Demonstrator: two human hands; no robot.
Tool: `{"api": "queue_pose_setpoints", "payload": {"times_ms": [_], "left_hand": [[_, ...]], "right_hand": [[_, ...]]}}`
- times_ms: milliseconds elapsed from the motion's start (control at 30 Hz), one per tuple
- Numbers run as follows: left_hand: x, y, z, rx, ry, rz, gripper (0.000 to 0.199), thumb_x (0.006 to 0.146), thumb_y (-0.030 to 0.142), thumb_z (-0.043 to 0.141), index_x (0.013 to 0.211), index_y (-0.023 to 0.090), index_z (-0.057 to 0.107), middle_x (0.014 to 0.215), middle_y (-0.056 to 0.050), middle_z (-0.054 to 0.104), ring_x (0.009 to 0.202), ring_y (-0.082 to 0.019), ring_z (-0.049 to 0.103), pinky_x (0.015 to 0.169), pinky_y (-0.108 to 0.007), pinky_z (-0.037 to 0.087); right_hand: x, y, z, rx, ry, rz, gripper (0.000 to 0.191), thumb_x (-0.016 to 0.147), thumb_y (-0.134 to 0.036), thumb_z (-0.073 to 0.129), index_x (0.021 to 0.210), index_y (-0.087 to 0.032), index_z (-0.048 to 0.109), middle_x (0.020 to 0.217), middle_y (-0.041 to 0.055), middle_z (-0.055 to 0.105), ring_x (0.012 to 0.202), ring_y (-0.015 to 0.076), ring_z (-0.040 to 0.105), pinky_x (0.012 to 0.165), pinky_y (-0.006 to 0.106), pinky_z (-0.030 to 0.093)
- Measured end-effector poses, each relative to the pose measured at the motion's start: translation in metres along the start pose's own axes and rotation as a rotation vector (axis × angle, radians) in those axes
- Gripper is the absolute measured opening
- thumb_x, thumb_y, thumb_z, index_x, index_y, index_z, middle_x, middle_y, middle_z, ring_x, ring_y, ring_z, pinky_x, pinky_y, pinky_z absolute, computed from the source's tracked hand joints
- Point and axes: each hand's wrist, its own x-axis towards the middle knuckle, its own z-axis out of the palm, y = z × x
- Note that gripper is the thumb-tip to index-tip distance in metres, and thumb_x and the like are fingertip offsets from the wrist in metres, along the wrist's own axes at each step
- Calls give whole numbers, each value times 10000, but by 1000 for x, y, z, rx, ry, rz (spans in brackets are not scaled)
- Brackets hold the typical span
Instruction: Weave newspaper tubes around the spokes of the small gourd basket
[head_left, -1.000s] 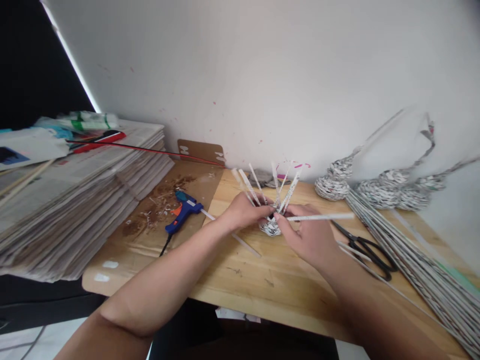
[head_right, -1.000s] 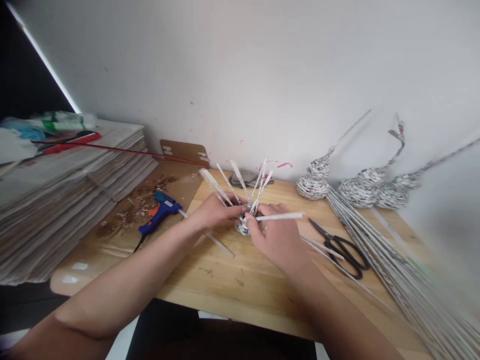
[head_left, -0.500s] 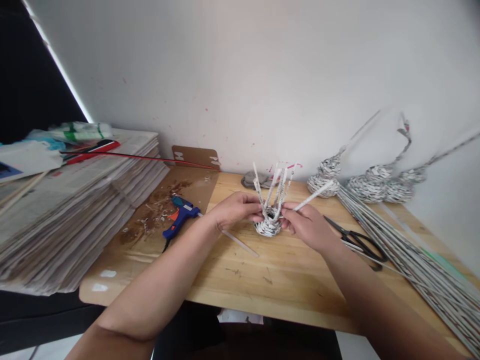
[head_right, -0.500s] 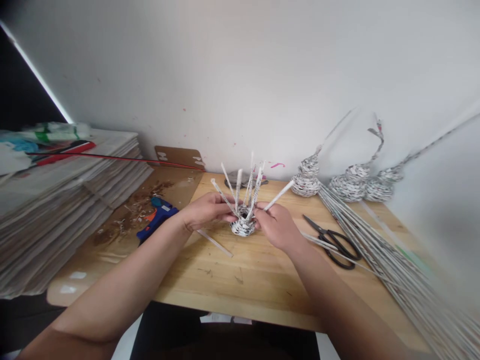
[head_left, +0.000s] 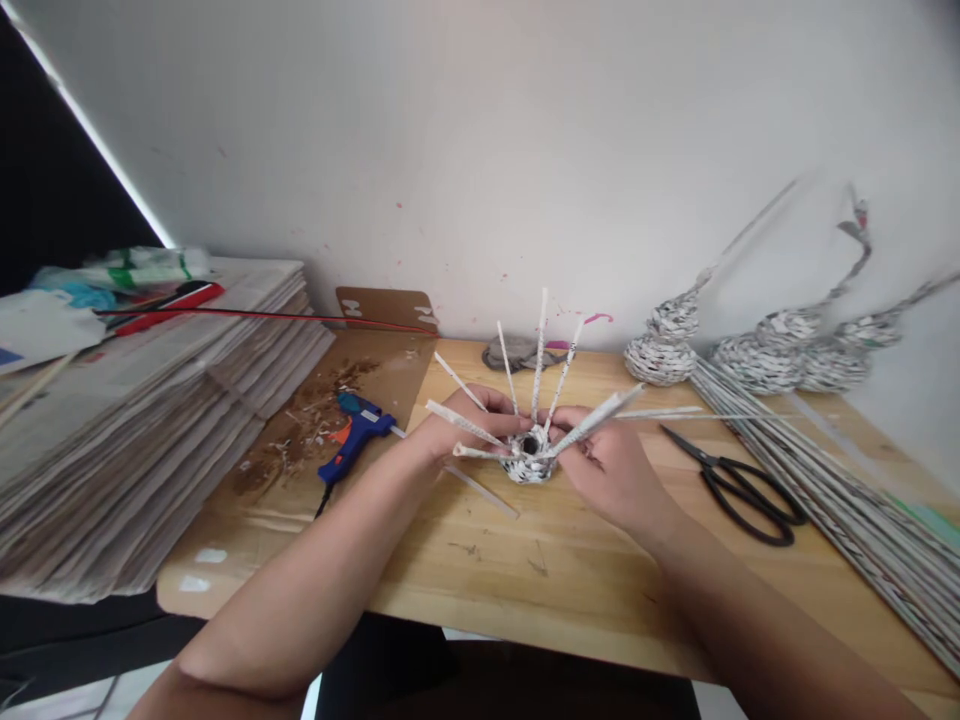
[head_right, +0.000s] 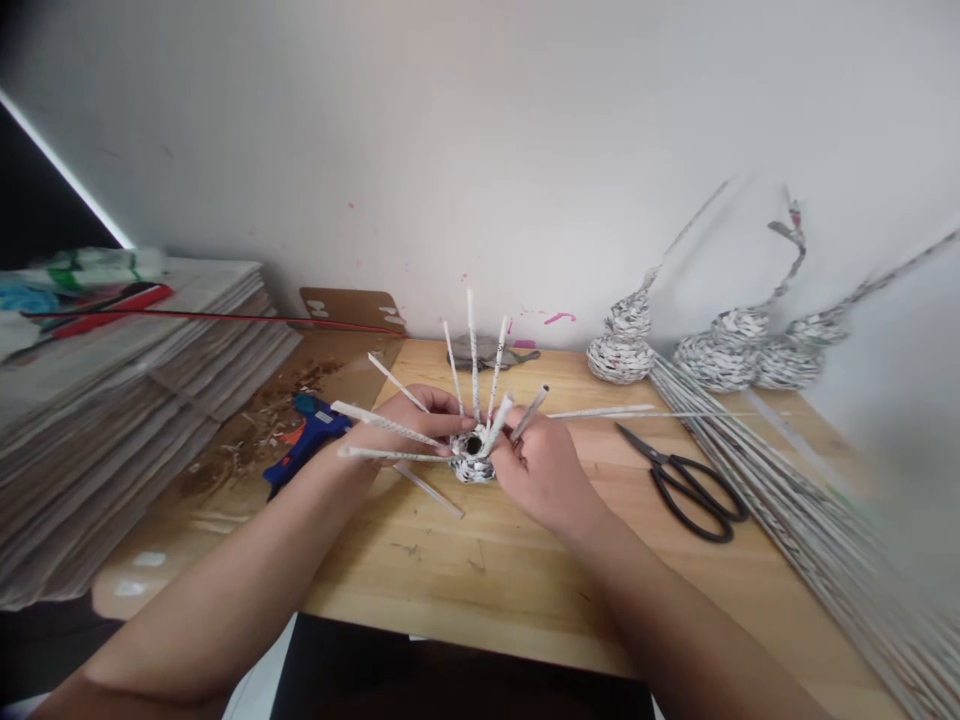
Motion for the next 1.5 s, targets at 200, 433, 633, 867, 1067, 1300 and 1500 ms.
{"api": "queue_pose_setpoints", "payload": {"times_ms": [200,433,633,867,1067,1300,1500], "left_hand": [[0,-2,4,-160,-13,-41,228,677,284,832,762,102,723,667,-21,686,546,-75,605,543,-191,483],[2,-2,10,-183,61,-58,194,666,224,824,725,84,703,616,-25,670,504,-80,594,525,-199,482],[6,-11,11,-111,148,81,180,686,237,789,707,102,671,590,-18,649,501,-92,582,500,-200,444],[8,-12,8,-33,155,127,194,683,271,779,707,124,654,621,-18,661,539,-108,593,537,-222,459],[3,-4,11,70,169,116,187,689,279,768,695,115,678,586,-11,642,519,-97,559,509,-205,412],[-5,3,17,196,198,198,145,717,243,747,699,101,720,639,-43,696,547,-101,569,539,-211,424],[-6,5,18,247,203,190,128,723,226,747,721,98,760,654,-58,723,556,-111,583,548,-215,427]], "right_hand": [[-1,3,7,138,121,21,173,882,-253,538,949,-190,685,874,56,725,734,179,657,645,285,508],[2,-2,10,124,159,109,177,825,-361,659,809,-186,638,744,32,692,620,156,607,561,268,463],[3,2,6,14,213,120,198,846,-375,631,764,-194,641,699,22,675,613,158,590,560,276,426],[7,3,6,217,176,249,236,795,-367,685,932,-175,682,837,60,725,714,193,660,629,306,500],[9,12,11,517,150,309,282,771,-404,726,929,-175,685,827,57,730,716,187,663,645,303,513],[10,14,14,674,186,372,277,710,-377,758,897,-184,690,776,27,715,669,171,644,597,284,495],[9,7,12,578,268,366,175,756,-360,704,773,-194,650,572,-18,636,509,138,573,482,249,444]]}}
